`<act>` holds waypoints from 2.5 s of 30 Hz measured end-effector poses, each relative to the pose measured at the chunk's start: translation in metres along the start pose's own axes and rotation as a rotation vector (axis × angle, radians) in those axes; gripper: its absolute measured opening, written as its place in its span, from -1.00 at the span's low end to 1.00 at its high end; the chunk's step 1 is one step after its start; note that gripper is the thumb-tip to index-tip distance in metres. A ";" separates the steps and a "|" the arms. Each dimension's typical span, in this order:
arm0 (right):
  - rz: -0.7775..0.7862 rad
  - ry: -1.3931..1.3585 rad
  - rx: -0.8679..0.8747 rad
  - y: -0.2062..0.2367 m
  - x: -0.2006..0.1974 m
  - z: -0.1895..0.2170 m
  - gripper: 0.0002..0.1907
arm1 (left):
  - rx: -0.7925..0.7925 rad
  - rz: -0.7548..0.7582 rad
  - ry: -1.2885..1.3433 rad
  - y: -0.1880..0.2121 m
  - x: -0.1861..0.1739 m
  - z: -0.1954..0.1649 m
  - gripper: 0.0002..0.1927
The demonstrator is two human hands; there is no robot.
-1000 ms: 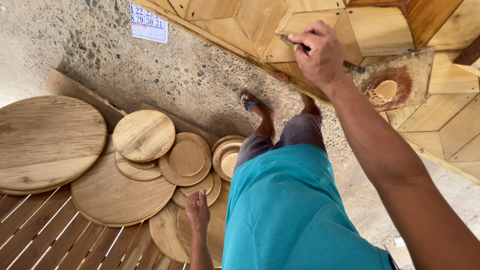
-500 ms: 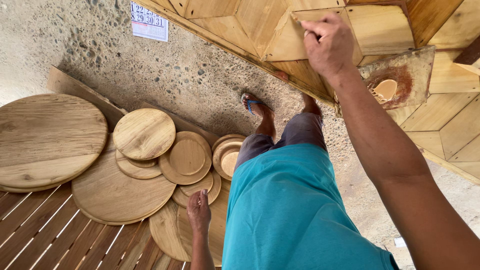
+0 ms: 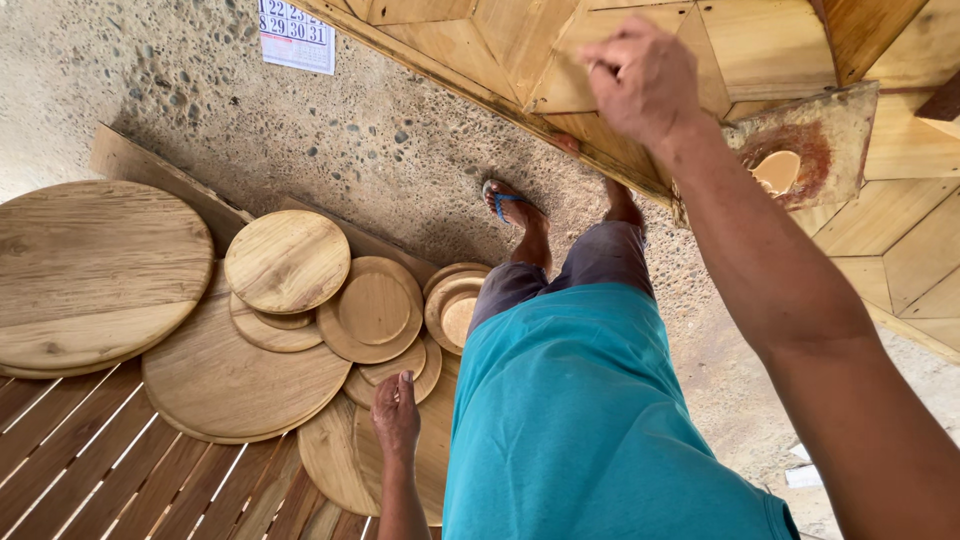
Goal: The person applies a reddish-brown wood stain with a small brush to the geometric parquet pattern of a large wooden panel, working section by section across the surface. They steady the panel with one hand while brushing, occasionally repositioning to reach new areas, with round wooden plates stacked on a rack nearby.
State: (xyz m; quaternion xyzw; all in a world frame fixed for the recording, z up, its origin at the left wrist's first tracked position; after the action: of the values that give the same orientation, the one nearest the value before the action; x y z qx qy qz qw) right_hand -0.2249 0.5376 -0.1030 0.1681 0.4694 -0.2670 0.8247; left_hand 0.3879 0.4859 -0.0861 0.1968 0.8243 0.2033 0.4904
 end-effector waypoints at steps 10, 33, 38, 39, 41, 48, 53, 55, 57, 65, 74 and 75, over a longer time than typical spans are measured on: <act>-0.240 0.074 -0.089 0.025 -0.009 0.029 -0.89 | -0.018 0.003 0.016 0.000 0.000 0.004 -0.65; -0.003 -0.125 0.118 0.029 0.011 0.011 -0.84 | 0.004 0.015 0.022 -0.003 -0.003 0.006 -0.65; -0.149 0.003 -0.075 0.040 0.004 0.038 -0.89 | -0.011 0.018 0.023 -0.002 -0.003 0.011 -0.65; -0.167 0.025 -0.079 0.042 0.005 0.040 -0.89 | -0.002 0.019 0.026 -0.001 -0.003 0.010 -0.65; -0.201 0.073 -0.079 0.047 0.008 0.044 -0.86 | -0.012 0.023 0.035 0.000 -0.002 0.010 -0.65; -0.124 -0.027 -0.043 0.054 0.017 0.042 -0.87 | -0.051 0.013 0.032 0.001 -0.003 0.013 -0.65; -0.112 -0.138 0.105 0.048 0.014 0.018 -0.82 | 0.005 0.012 0.017 0.000 -0.003 0.014 -0.66; -0.107 -0.043 0.017 0.047 0.013 0.029 -0.81 | 0.035 0.014 -0.014 0.000 -0.002 0.014 -0.66; -0.092 -0.001 -0.043 0.051 0.013 0.040 -0.81 | 0.014 0.012 -0.001 0.001 -0.002 0.018 -0.66; 0.076 -0.197 0.101 0.085 0.010 0.055 -0.78 | 0.033 0.012 0.017 0.002 0.002 0.020 -0.64; -0.030 0.012 0.112 0.080 0.022 0.044 -0.81 | 0.062 0.054 0.035 -0.006 0.003 0.006 -0.64; -0.049 0.053 0.051 0.078 0.021 0.048 -0.81 | 0.071 0.052 0.031 -0.007 0.001 0.004 -0.64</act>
State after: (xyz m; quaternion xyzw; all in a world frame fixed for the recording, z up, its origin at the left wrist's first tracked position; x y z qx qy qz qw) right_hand -0.1370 0.5685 -0.0951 0.1849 0.4882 -0.2944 0.8005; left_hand 0.3901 0.4815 -0.0926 0.2324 0.8331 0.1894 0.4649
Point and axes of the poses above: each hand's wrist, its own y-axis away from the middle knuckle, its own x-axis out of the palm, z = x × y, the point moved 9 cm from there along -y, towards the middle knuckle, and after that the axes turned 8 degrees about y, right-handed, at the moved point
